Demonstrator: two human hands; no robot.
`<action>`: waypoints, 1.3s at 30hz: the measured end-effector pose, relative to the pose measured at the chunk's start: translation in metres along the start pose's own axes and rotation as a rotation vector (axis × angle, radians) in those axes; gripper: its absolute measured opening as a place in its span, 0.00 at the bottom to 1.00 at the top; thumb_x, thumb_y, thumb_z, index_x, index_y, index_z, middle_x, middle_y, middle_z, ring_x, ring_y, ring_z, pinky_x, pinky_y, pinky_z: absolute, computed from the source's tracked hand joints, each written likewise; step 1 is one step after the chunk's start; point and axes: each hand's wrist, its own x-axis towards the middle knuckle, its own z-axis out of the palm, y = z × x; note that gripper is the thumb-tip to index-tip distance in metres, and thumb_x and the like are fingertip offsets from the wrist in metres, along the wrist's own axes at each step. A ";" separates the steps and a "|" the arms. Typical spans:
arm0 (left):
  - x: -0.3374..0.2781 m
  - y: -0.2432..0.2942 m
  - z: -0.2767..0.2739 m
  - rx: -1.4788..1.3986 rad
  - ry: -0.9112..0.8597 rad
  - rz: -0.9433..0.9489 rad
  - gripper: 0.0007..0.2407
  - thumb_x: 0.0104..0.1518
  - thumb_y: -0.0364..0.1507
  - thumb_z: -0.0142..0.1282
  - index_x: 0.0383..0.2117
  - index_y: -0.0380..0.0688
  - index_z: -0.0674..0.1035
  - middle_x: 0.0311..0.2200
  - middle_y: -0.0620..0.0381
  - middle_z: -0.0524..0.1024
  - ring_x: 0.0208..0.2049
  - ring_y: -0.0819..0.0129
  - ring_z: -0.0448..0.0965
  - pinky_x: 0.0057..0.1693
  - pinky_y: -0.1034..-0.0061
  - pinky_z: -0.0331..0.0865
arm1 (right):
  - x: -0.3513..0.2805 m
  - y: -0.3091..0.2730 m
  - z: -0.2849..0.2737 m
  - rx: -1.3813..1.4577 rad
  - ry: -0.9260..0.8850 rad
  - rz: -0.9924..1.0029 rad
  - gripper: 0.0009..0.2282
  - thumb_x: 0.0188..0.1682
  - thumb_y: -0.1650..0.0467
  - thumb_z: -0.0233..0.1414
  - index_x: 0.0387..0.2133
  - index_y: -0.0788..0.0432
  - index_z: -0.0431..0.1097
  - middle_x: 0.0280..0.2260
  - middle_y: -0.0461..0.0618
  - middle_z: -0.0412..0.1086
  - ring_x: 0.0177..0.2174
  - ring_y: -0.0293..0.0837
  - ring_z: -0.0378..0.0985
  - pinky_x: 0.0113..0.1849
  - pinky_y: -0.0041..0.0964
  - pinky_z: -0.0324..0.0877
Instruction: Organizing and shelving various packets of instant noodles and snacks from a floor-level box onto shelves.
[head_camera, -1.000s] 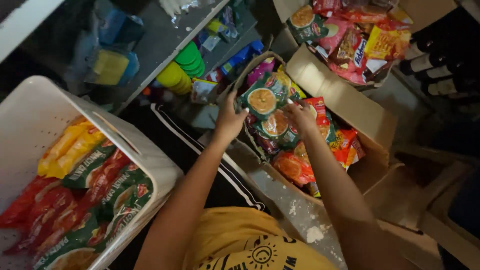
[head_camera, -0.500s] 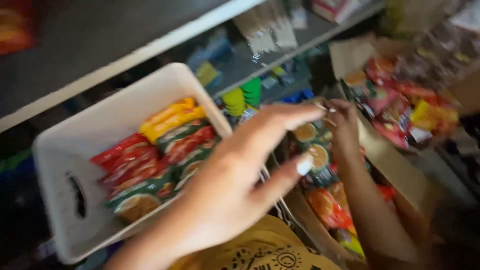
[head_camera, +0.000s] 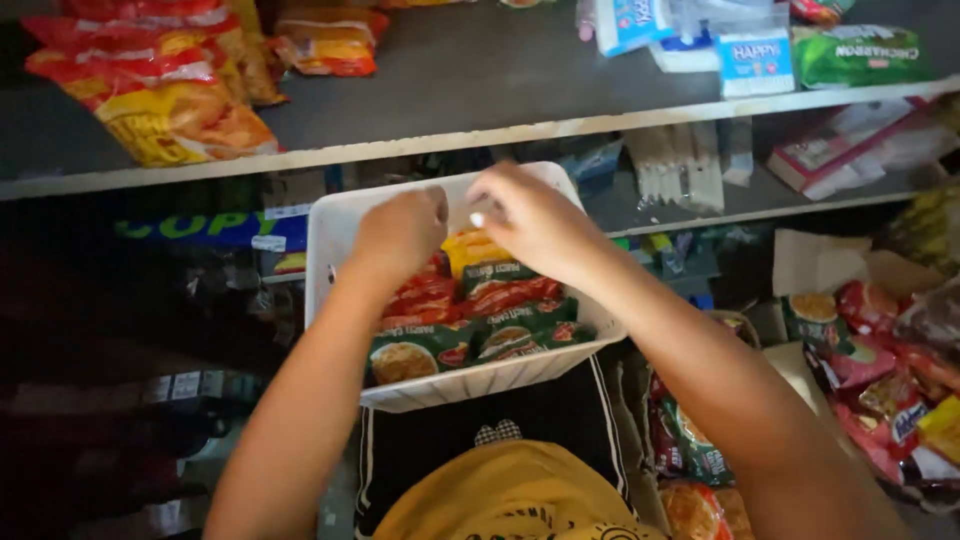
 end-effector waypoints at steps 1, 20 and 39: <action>0.001 -0.009 0.020 -0.008 0.004 -0.009 0.08 0.56 0.30 0.55 0.37 0.43 0.81 0.36 0.43 0.81 0.41 0.45 0.81 0.46 0.53 0.74 | 0.008 0.011 0.016 -0.003 -0.012 -0.005 0.10 0.50 0.73 0.56 0.43 0.62 0.69 0.40 0.53 0.71 0.39 0.47 0.78 0.41 0.41 0.74; 0.015 -0.001 0.107 0.119 -0.192 0.184 0.10 0.52 0.31 0.59 0.38 0.46 0.82 0.38 0.43 0.81 0.41 0.45 0.82 0.44 0.50 0.75 | 0.001 0.125 0.093 -0.575 -0.573 0.386 0.17 0.46 0.72 0.56 0.50 0.56 0.70 0.47 0.60 0.73 0.46 0.62 0.76 0.45 0.57 0.72; 0.023 0.019 0.000 -1.259 0.200 0.059 0.22 0.63 0.39 0.55 0.59 0.41 0.69 0.46 0.44 0.79 0.46 0.61 0.80 0.53 0.68 0.74 | -0.018 0.075 -0.022 0.978 0.421 0.186 0.19 0.56 0.71 0.55 0.60 0.62 0.64 0.56 0.47 0.71 0.56 0.40 0.70 0.59 0.39 0.64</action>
